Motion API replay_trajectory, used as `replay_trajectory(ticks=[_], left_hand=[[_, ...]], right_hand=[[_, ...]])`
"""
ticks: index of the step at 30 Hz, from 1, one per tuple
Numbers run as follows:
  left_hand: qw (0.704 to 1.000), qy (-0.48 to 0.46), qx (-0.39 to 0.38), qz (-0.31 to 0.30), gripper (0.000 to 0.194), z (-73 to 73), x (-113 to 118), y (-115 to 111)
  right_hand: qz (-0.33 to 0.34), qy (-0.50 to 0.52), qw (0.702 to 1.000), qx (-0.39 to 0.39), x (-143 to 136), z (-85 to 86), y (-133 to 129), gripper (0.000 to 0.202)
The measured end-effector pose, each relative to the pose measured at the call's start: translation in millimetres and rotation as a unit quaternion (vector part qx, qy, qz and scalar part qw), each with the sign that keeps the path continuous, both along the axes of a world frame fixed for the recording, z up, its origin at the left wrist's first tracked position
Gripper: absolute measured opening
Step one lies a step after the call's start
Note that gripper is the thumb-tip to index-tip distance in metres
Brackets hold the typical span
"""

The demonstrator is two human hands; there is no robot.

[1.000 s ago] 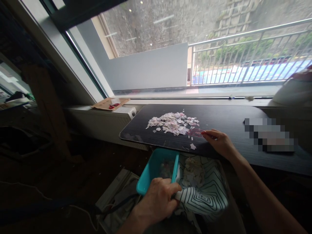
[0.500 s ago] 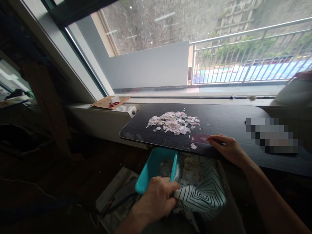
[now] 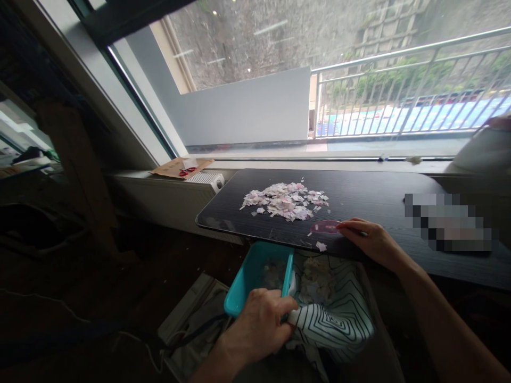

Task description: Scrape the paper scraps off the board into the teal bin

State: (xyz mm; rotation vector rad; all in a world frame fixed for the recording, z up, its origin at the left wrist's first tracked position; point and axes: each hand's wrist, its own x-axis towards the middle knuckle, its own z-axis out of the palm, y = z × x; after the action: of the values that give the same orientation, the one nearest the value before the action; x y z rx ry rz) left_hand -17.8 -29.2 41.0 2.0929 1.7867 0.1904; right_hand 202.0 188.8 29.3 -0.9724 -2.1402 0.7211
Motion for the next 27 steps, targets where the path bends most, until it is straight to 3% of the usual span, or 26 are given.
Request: replay_trajectory(ticks=[4,9,17,23,27], left_hand=[[1.000,0.001,-0.004,-0.004,0.013,0.3,1,1],[1.000,0.005,0.002,0.002,0.010,1.6,1,0],[1.000,0.009,0.006,-0.003,0.009,-2.2,0,1],[1.000,0.004,0.010,0.003,0.010,-2.5,0,0],[1.000,0.000,0.012,0.002,0.009,-1.8,0,-1]], right_hand=[[-0.009,0.015,1.000,-0.008,10,4.7,-7,0.028],[-0.057,0.013,0.998,0.020,3,1.2,4,0.030],[0.018,-0.010,0.999,-0.033,18,12.5,-17,0.026],[0.007,-0.002,0.999,-0.034,24,14.7,-22,0.026],[0.033,-0.020,0.999,-0.035,28,15.8,-25,0.025]])
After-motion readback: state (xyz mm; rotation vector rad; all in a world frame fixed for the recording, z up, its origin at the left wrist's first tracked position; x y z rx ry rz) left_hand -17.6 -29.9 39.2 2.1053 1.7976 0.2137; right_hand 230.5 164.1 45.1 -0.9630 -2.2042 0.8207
